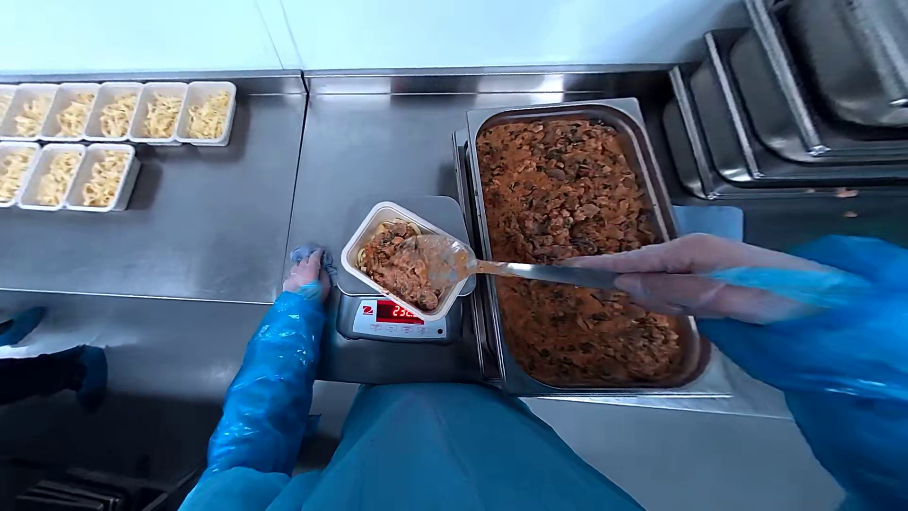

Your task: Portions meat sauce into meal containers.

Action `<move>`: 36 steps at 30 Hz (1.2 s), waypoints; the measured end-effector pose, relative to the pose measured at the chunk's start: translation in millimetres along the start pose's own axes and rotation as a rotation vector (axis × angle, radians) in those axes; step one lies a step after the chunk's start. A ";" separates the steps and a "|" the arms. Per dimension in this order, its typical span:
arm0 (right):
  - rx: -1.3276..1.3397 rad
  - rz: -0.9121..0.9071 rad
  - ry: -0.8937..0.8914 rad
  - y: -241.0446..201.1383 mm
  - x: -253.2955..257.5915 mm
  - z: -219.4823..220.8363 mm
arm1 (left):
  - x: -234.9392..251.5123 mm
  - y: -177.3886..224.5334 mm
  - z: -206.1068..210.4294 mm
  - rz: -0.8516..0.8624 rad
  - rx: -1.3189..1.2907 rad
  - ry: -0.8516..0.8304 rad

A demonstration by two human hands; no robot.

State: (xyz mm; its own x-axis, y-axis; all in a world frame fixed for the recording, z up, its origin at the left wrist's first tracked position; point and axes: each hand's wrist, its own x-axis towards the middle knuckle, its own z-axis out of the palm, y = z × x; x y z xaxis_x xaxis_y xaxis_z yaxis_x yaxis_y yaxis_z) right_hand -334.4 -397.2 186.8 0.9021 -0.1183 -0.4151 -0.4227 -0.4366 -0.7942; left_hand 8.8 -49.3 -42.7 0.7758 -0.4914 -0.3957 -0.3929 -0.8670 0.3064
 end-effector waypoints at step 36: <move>-0.611 0.366 0.792 83.7 -107.4 114.7 | -27.7 -8.2 -3.5 -0.018 -0.202 0.265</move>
State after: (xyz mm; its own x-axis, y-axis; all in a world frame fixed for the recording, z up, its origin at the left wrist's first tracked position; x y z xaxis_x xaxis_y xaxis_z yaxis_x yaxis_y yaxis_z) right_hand -476.7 -318.7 113.9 0.6216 -0.7833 -0.0019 -0.7624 -0.6045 -0.2311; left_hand -7.8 -28.2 -31.2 0.8937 -0.4145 -0.1717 -0.2926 -0.8285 0.4774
